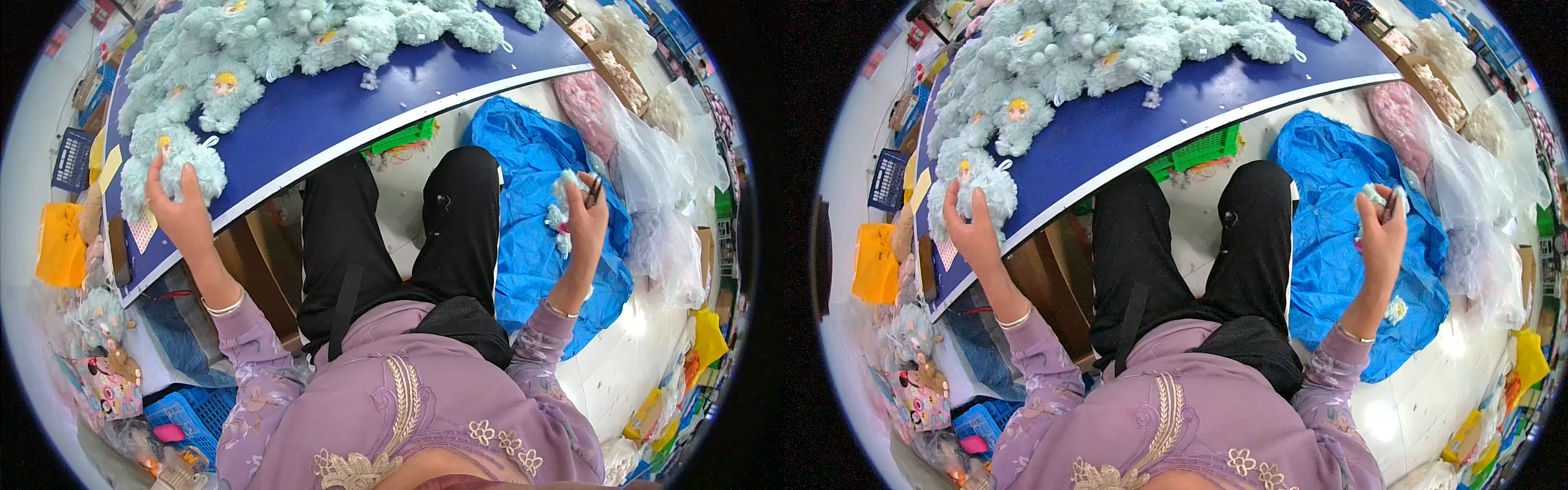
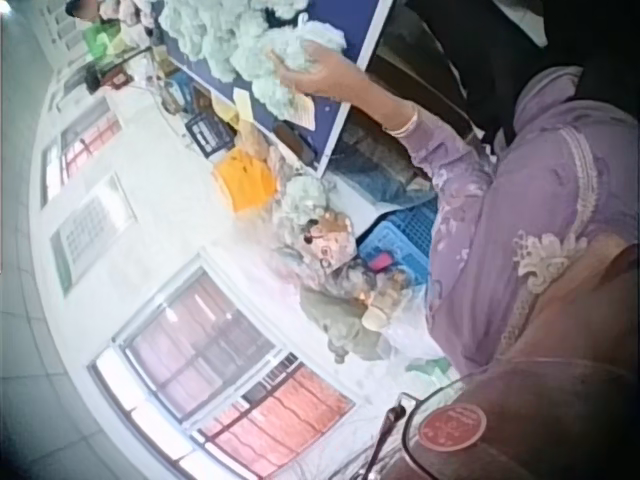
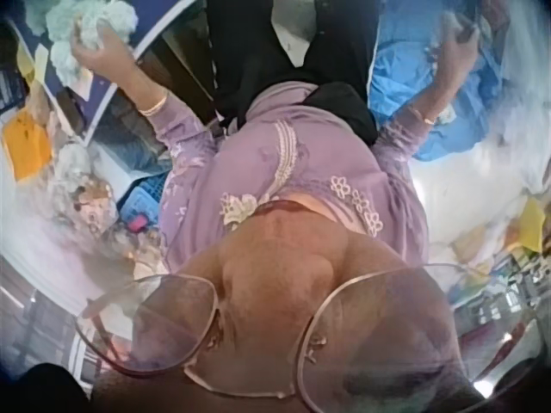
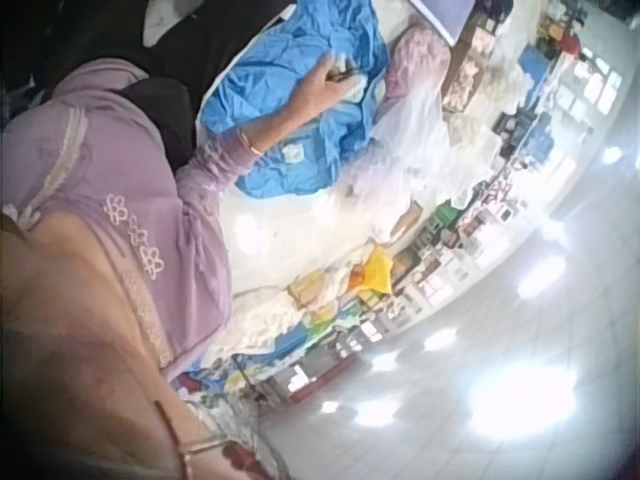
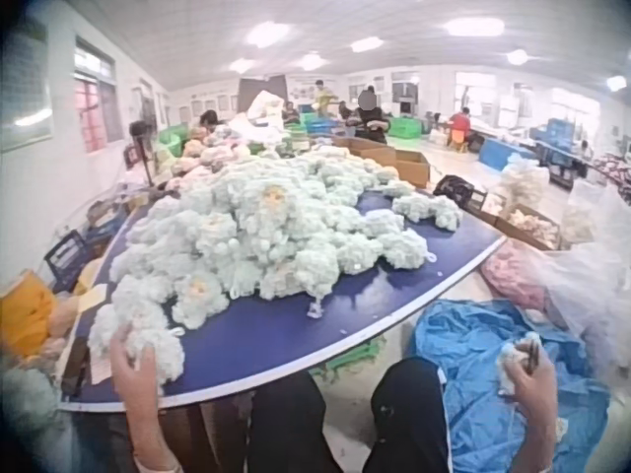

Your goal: The person repeatedly picks up small light-blue stuffed toys from a table, uses scissors to trim loose threads or excess fabric, and places the finished items onto a blue tarp on the floor. The process is repeated for multiple toys throughout the clip.

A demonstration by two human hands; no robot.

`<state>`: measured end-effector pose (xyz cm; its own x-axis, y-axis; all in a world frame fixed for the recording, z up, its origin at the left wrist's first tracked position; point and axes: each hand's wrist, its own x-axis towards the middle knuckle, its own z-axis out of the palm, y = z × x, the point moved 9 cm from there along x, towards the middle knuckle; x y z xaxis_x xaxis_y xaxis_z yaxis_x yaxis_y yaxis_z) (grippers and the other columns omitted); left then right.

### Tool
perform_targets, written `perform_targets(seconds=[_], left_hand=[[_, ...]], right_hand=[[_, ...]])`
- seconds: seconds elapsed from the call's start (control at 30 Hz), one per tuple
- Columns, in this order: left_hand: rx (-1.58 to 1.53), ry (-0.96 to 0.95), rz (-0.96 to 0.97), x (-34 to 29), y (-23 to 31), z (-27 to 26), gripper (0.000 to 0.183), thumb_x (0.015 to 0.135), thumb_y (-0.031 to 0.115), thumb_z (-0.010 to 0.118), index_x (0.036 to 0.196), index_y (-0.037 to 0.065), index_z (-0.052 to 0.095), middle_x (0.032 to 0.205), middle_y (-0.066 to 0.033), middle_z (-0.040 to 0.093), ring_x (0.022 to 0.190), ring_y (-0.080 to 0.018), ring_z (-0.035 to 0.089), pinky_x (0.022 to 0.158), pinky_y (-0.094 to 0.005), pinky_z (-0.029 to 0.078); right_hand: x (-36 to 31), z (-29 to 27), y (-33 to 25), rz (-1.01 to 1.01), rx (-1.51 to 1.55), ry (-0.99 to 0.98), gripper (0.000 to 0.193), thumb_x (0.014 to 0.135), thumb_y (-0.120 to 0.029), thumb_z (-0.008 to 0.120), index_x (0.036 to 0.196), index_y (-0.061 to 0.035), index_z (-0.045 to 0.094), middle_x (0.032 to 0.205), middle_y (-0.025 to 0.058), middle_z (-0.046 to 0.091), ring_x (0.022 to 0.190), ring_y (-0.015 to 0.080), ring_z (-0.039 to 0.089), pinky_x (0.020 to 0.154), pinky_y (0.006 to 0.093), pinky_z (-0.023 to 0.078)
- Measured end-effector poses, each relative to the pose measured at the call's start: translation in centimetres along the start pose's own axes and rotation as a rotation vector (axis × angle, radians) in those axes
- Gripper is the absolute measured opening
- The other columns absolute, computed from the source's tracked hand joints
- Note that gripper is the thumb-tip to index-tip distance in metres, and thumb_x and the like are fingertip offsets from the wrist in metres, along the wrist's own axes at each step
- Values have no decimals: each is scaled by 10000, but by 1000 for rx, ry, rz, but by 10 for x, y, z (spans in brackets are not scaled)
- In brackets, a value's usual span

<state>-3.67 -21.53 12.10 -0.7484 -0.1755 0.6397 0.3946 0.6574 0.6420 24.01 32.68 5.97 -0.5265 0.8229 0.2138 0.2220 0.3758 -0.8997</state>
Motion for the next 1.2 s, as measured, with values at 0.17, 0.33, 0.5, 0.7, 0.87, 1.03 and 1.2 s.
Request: perform_targets(seconds=[0.17, 0.33, 0.5, 0.7, 0.87, 1.03, 1.2], left_hand=[[363, -229, 153, -10, -31, 35, 583, 723, 227, 764, 1238, 86, 528, 1290, -201, 474, 1234, -367, 428, 1023, -421, 364], [232, -492, 234, -34, 28, 73, 704, 642, 181, 755, 1266, 86, 442, 1325, -195, 413, 1204, -379, 460, 975, -438, 424], [-241, -629, 162, -66, 78, 88, 712, 610, 53, 724, 1259, 46, 430, 1208, -170, 460, 1131, -329, 501, 985, -378, 407], [-1328, -1049, -648, -162, 121, 141, 426, 849, 47, 641, 1246, -18, 500, 1120, -67, 609, 999, -131, 576, 870, -297, 484], [-1464, -1059, -789, -195, 130, 167, 367, 956, 187, 556, 1262, -5, 498, 1123, -86, 614, 986, -146, 613, 822, -300, 522], [-1492, -980, -919, -207, 126, 182, 391, 1014, 275, 424, 1263, -20, 489, 1137, -121, 614, 981, -194, 639, 835, -329, 535], [-1497, -984, -1018, -216, 122, 189, 444, 1022, 306, 385, 1238, -67, 492, 1143, -139, 617, 983, -204, 645, 848, -344, 530]], right_hand=[[-53, 129, -42, -100, 56, -600, 184, 843, -104, 671, 988, 1, 630, 672, -45, 481, 618, 42, 433, 547, 212, 359], [-94, 176, -66, -61, 63, -856, 190, 845, -98, 670, 970, 31, 608, 651, -38, 466, 623, 27, 423, 550, 210, 357], [-107, 187, -61, 44, 259, -891, 266, 868, -105, 664, 1070, 40, 570, 774, -37, 512, 704, 27, 450, 617, 191, 378], [-97, 185, -69, 75, 546, -770, 477, 843, -116, 687, 1247, 14, 471, 1029, 47, 565, 969, 100, 535, 853, 237, 438], [-92, 173, -70, -62, 443, -744, 451, 809, -132, 731, 1191, 17, 544, 1007, 45, 611, 912, 96, 569, 801, 249, 468], [-87, 170, -43, 167, 503, -656, 349, 870, -153, 688, 1151, 19, 570, 815, -17, 602, 692, 46, 527, 601, 209, 423], [-83, 161, -39, 98, 588, -504, 235, 879, -150, 684, 1048, -24, 578, 727, -42, 568, 567, 20, 455, 479, 191, 335]])
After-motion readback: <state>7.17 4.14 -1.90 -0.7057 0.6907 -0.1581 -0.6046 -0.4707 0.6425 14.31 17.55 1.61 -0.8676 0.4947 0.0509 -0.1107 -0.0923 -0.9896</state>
